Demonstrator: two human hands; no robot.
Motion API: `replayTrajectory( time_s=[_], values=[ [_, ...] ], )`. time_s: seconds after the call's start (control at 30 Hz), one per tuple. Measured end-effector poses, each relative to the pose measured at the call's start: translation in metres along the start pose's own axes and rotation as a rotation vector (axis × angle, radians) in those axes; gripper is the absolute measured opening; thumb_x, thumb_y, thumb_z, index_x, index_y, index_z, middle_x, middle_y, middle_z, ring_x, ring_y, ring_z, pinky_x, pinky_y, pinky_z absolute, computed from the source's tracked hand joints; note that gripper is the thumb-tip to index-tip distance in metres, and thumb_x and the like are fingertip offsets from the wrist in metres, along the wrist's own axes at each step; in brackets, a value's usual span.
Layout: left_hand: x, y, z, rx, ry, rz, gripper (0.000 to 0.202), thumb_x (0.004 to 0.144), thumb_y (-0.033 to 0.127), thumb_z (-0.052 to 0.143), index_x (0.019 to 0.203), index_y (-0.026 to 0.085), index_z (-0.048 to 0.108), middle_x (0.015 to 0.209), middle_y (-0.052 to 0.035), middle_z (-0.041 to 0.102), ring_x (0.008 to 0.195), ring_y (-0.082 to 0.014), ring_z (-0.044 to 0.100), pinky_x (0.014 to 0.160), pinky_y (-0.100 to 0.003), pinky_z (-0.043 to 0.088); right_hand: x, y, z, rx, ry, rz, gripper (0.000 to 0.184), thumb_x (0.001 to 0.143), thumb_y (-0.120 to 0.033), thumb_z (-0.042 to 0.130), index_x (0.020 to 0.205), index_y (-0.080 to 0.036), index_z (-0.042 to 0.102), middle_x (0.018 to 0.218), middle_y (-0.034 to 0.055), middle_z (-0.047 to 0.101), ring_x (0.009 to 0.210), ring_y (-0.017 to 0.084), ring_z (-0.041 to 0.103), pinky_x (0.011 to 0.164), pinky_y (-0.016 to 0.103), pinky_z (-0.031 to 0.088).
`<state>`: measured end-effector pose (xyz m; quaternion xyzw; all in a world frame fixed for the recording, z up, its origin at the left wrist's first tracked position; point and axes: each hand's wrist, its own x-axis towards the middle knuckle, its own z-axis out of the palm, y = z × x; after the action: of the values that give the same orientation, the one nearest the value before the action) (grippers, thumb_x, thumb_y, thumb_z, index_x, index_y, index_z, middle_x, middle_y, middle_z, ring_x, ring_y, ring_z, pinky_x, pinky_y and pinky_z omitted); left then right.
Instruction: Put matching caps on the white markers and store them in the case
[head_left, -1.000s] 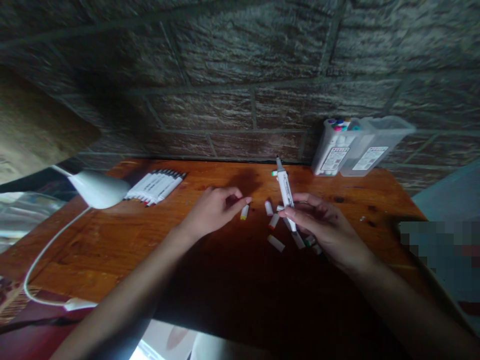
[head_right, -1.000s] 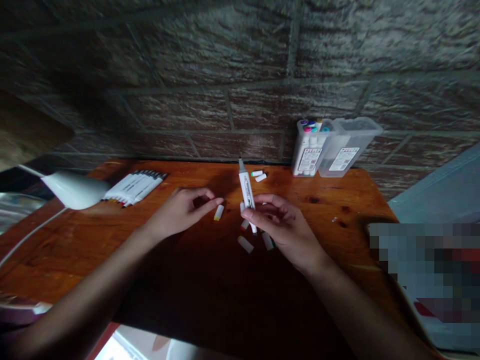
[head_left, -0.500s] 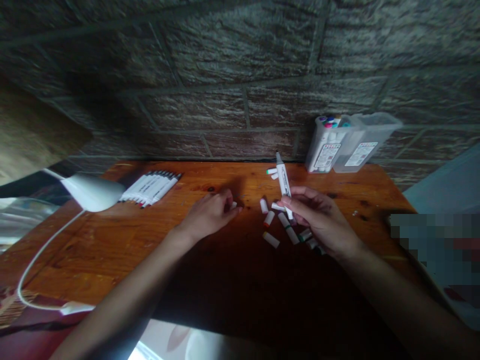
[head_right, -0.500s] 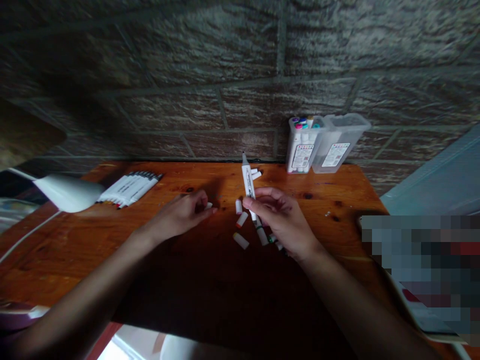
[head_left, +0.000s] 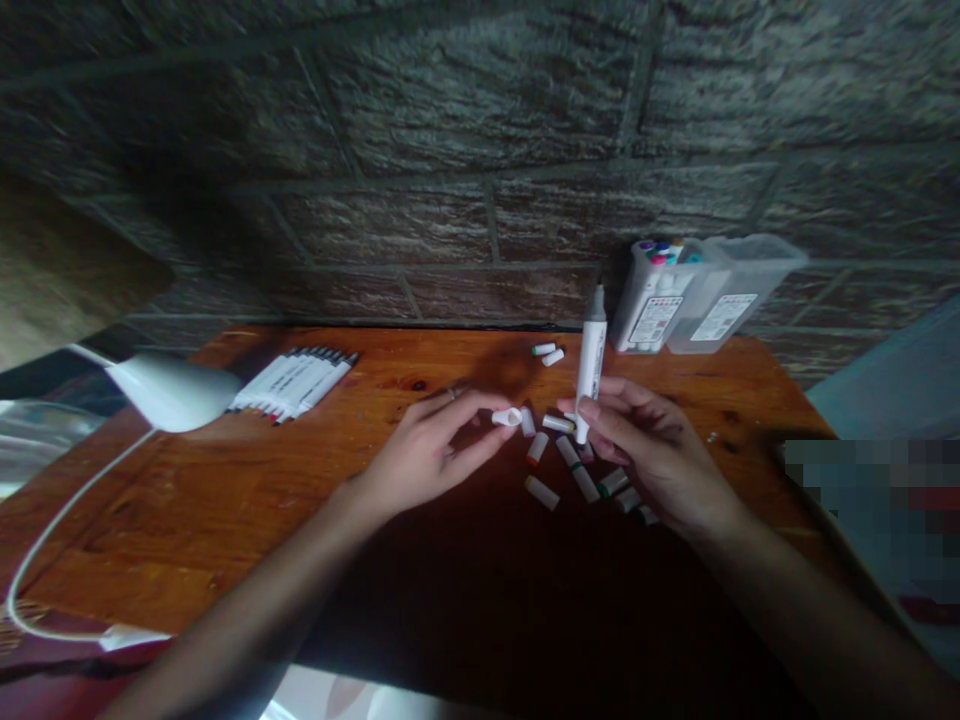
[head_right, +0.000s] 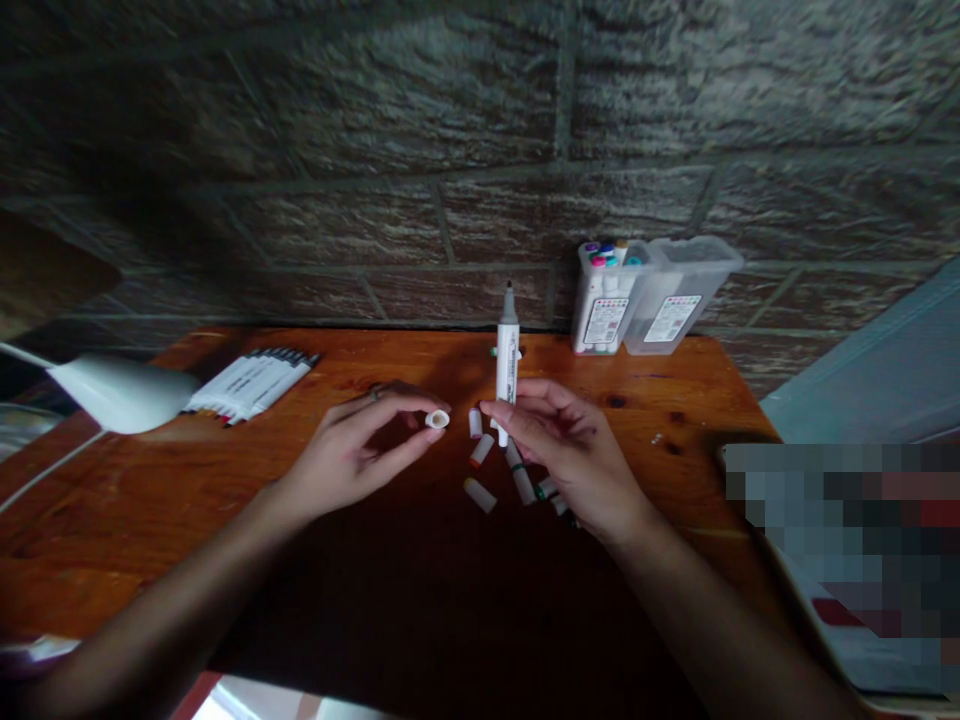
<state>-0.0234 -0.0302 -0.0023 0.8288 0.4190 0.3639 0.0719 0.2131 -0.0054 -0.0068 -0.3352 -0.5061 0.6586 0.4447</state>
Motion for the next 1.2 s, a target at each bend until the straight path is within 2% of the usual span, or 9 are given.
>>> replayTrajectory(
  time_s=[0.13,0.27,0.33,0.53,0.73,0.93,1.1,1.2],
  values=[
    [-0.005,-0.003,0.013,-0.049,0.075,0.049,0.022,0.088,0.017,0.068,0.109,0.017,0.064,0.093,-0.0030,0.072,0.076,-0.0100,0.065,0.073,-0.021,0.052,-0.001,-0.003,0.002,0.019,-0.050,-0.047,0.018,0.085,-0.034,0.075,0.100,-0.025,0.072,0.093,0.0009,0.076,0.055,0.005,0.049,0.050,0.017,0.040],
    [-0.006,-0.004,0.018,-0.060,0.069,0.043,0.022,0.087,0.016,0.068,0.108,0.018,0.064,0.093,-0.0025,0.073,0.075,-0.0092,0.066,0.074,-0.020,0.053,-0.002,-0.003,0.005,0.000,-0.054,-0.072,0.020,0.087,-0.033,0.071,0.106,-0.026,0.070,0.100,0.0016,0.075,0.056,0.006,0.049,0.052,0.019,0.045],
    [-0.006,-0.003,0.017,-0.057,0.063,0.026,0.021,0.087,0.017,0.068,0.108,0.018,0.064,0.093,-0.0027,0.074,0.074,-0.0093,0.066,0.072,-0.020,0.053,-0.002,-0.003,0.005,-0.042,-0.024,-0.095,0.019,0.088,-0.033,0.070,0.106,-0.026,0.069,0.100,0.0016,0.074,0.058,0.007,0.052,0.054,0.020,0.047],
    [-0.005,0.001,0.017,-0.051,0.102,0.044,0.020,0.087,0.017,0.068,0.107,0.018,0.065,0.092,-0.0033,0.076,0.075,-0.0108,0.069,0.071,-0.019,0.054,-0.001,-0.001,0.005,-0.159,0.107,-0.231,0.016,0.086,-0.033,0.072,0.100,-0.026,0.068,0.074,-0.0026,0.064,0.061,0.010,0.058,0.055,0.021,0.050],
    [-0.005,0.002,0.022,-0.070,0.114,0.069,0.021,0.085,0.015,0.071,0.105,0.018,0.067,0.090,-0.0023,0.076,0.073,-0.0096,0.069,0.068,-0.017,0.054,-0.007,0.000,0.009,-0.279,0.172,-0.337,0.009,0.088,-0.029,0.069,0.096,-0.026,0.065,0.084,-0.0005,0.067,0.067,0.010,0.063,0.061,0.021,0.052],
    [-0.006,0.001,0.022,-0.087,0.115,0.045,0.023,0.086,0.015,0.070,0.109,0.018,0.067,0.095,-0.0040,0.076,0.068,-0.0086,0.067,0.065,-0.018,0.054,-0.015,-0.001,0.016,-0.449,0.141,-0.430,0.005,0.087,-0.022,0.068,0.089,-0.025,0.064,0.081,0.0008,0.069,0.068,0.013,0.066,0.058,0.022,0.054],
    [-0.007,0.001,0.023,-0.095,0.099,0.050,0.025,0.087,0.014,0.069,0.112,0.018,0.067,0.098,-0.0047,0.076,0.074,-0.0107,0.069,0.070,-0.020,0.056,-0.015,0.001,0.011,-0.502,0.121,-0.451,0.003,0.089,-0.025,0.066,0.091,-0.026,0.064,0.081,0.0009,0.070,0.068,0.014,0.068,0.058,0.023,0.054],
    [-0.008,-0.001,0.026,-0.121,0.088,0.047,0.026,0.088,0.015,0.068,0.114,0.019,0.066,0.102,-0.0060,0.076,0.081,-0.0129,0.071,0.074,-0.022,0.058,-0.016,0.006,0.009,-0.567,0.079,-0.438,0.008,0.087,-0.027,0.069,0.095,-0.027,0.066,0.083,0.0014,0.072,0.069,0.015,0.068,0.056,0.025,0.053]
  ],
)
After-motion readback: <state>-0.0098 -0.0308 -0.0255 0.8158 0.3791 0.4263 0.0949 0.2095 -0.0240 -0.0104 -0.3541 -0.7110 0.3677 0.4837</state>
